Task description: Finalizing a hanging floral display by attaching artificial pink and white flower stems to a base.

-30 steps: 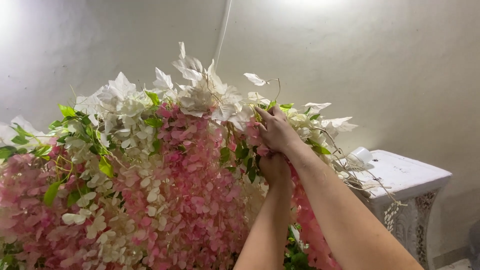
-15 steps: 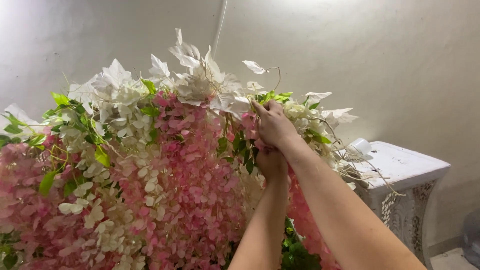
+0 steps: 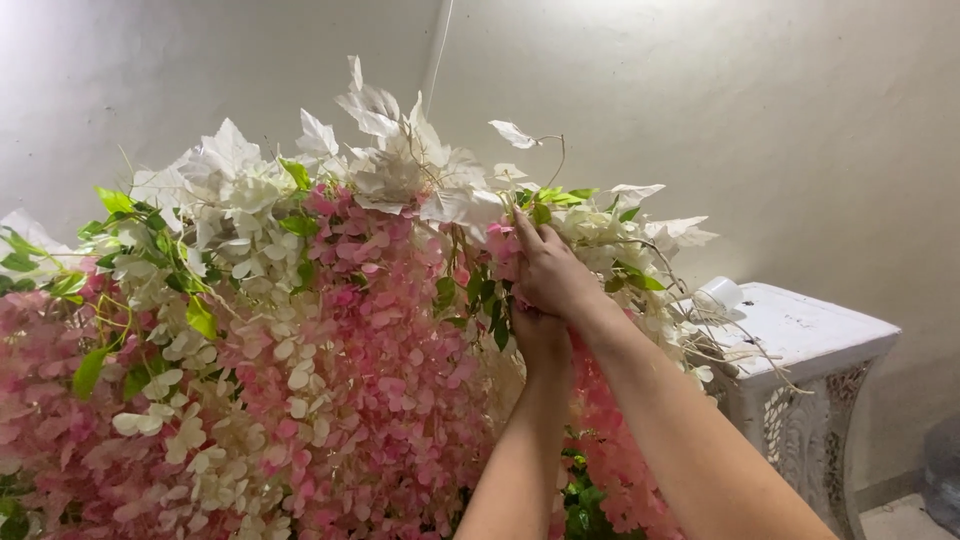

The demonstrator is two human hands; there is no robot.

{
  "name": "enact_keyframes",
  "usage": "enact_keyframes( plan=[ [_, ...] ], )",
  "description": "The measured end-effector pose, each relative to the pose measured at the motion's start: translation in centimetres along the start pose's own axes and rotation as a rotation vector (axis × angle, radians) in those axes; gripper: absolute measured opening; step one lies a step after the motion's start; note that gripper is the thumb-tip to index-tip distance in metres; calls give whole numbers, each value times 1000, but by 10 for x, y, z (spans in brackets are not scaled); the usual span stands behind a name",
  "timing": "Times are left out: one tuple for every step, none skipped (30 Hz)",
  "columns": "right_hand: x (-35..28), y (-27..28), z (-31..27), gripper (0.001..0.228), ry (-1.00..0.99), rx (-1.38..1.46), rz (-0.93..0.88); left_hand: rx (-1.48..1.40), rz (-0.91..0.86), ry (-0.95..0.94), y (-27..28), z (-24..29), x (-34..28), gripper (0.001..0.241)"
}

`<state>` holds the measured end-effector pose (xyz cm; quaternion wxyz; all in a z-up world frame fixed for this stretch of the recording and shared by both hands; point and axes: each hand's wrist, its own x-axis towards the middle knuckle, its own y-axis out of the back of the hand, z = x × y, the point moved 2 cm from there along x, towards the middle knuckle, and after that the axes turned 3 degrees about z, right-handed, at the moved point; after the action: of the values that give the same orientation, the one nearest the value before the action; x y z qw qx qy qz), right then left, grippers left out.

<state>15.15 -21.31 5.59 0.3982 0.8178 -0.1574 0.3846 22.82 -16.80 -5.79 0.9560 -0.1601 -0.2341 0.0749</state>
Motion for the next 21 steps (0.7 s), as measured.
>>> enact_keyframes(
  plan=[
    [5, -11, 14, 69, 1, -1, 3, -1, -2, -2, 0, 5, -6, 30],
    [10, -20, 28, 64, 44, 10, 70, -82, -13, 0, -1, 9, -11, 32],
    [11, -30, 44, 60, 82, 22, 132, -160, -23, 9, -1, 12, -20, 33],
    [1, -26, 43, 60, 76, 22, 130, -158, -24, 14, -2, 25, -40, 33],
    [-8, -20, 41, 60, 74, 57, 176, -167, -20, -50, -3, 41, -58, 33],
    [-17, -15, 40, 59, 73, 92, 222, -177, -15, -114, -4, 57, -76, 35],
    [-27, -15, 40, 59, 60, 90, 220, -172, -19, -103, -4, 60, -81, 35],
    [-38, -13, 39, 56, 87, 96, 280, -217, -73, 17, -5, 62, -85, 39],
    [-45, -10, 38, 52, 122, 101, 339, -267, -121, 132, -8, 65, -88, 42],
    [-54, -11, 45, 52, 118, 99, 336, -268, -120, 137, -5, 57, -85, 42],
    [-60, -13, 52, 47, 77, 58, 326, -288, -120, 178, -1, 50, -82, 42],
    [-67, -14, 58, 41, 36, 17, 317, -308, -121, 219, 3, 43, -79, 45],
    [-76, -7, 61, 41, 28, 17, 313, -305, -120, 227, 4, 32, -75, 45],
    [-85, -1, 66, 34, -147, 81, 222, -300, -143, 264, 4, 21, -72, 44],
    [-90, 5, 71, 28, -313, 143, 131, -299, -164, 294, 3, 11, -67, 45],
    [-93, 1, 92, 28, -313, 142, 127, -301, -162, 296, 3, 12, -68, 45],
    [-96, -6, 113, 26, -350, 276, -75, -260, -187, 363, 3, 12, -70, 58],
    [-100, -13, 133, 26, -383, 409, -279, -219, -211, 430, 3, 11, -71, 73],
    [-105, -12, 126, 26, -387, 409, -279, -219, -212, 433, 3, 30, -84, 73],
    [-112, -13, 120, 29, -459, 436, -438, -77, -228, 411, 4, 48, -96, 87],
    [-120, -14, 114, 35, -531, 462, -598, 63, -243, 388, 4, 65, -109, 101]
  ],
)
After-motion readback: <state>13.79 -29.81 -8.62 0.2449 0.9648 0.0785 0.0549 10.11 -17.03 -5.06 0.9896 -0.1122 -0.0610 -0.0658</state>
